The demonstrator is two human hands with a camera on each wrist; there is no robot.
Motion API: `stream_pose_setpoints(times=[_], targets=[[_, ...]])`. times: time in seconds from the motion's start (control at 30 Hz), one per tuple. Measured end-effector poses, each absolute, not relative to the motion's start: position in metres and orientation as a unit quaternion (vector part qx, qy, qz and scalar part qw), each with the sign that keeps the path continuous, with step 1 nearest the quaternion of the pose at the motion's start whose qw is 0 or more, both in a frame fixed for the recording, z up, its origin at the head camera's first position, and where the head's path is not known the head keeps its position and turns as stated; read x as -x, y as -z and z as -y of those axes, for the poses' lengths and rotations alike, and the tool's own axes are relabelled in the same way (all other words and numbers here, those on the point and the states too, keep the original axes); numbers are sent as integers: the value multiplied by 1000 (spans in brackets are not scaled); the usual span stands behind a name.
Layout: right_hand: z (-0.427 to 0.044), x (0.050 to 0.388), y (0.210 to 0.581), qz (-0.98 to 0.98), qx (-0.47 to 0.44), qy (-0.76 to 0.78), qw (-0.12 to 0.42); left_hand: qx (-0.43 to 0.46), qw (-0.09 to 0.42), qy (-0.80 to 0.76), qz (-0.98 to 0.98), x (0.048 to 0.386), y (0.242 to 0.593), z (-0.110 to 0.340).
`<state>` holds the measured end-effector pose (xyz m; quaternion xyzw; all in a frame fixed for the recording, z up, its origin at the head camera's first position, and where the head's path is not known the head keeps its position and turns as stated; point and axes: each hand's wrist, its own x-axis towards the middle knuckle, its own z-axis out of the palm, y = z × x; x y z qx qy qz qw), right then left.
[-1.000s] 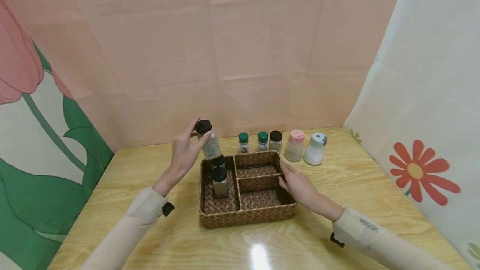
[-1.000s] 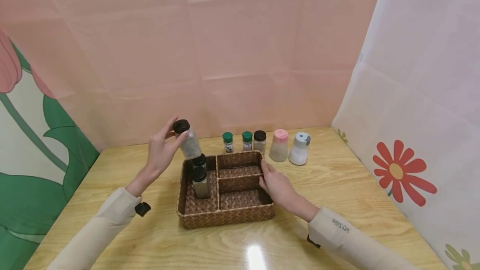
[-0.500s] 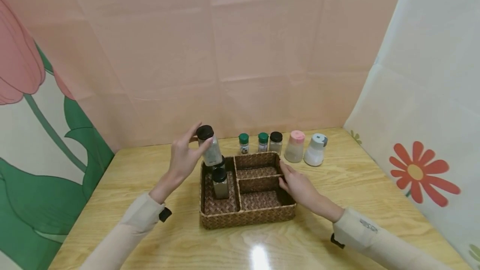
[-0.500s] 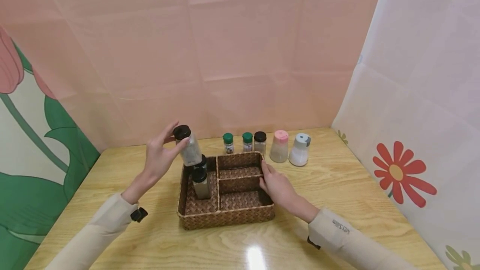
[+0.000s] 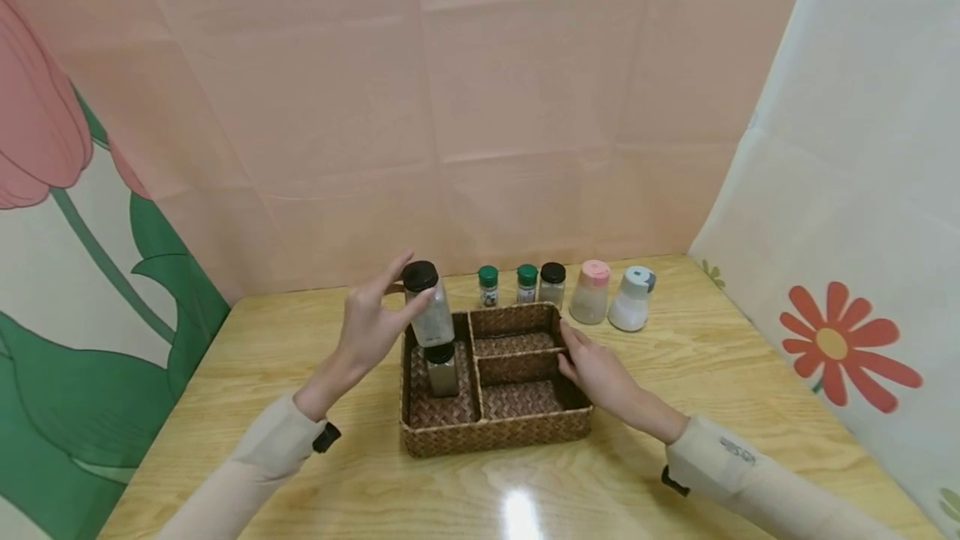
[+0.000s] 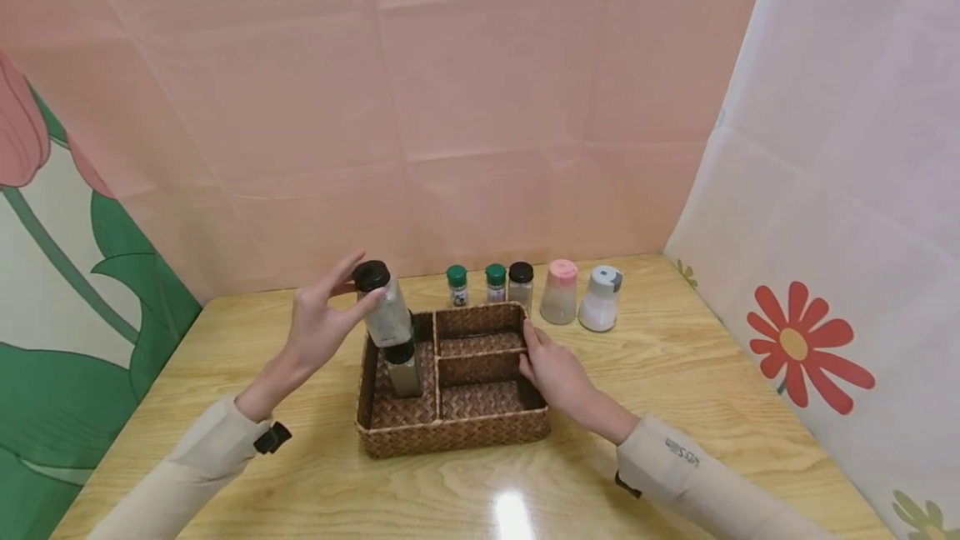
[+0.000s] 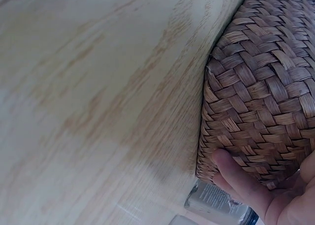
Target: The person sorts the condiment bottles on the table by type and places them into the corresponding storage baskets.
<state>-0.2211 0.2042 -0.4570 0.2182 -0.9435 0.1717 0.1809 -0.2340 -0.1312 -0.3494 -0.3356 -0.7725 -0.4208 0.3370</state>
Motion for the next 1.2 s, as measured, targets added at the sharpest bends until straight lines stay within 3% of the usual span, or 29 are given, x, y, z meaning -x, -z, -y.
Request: stream_pose_setpoints(times=[0.4, 0.73, 1.2], targets=[[-204, 222, 459, 943, -219, -168, 185, 337, 289, 492, 749, 220, 348, 128], [-203, 220, 456, 943, -219, -168, 185, 377, 328, 477, 723, 216, 352, 131], [-204, 221, 458, 945, -214, -164, 184, 430, 303, 458, 717, 211, 362, 132]])
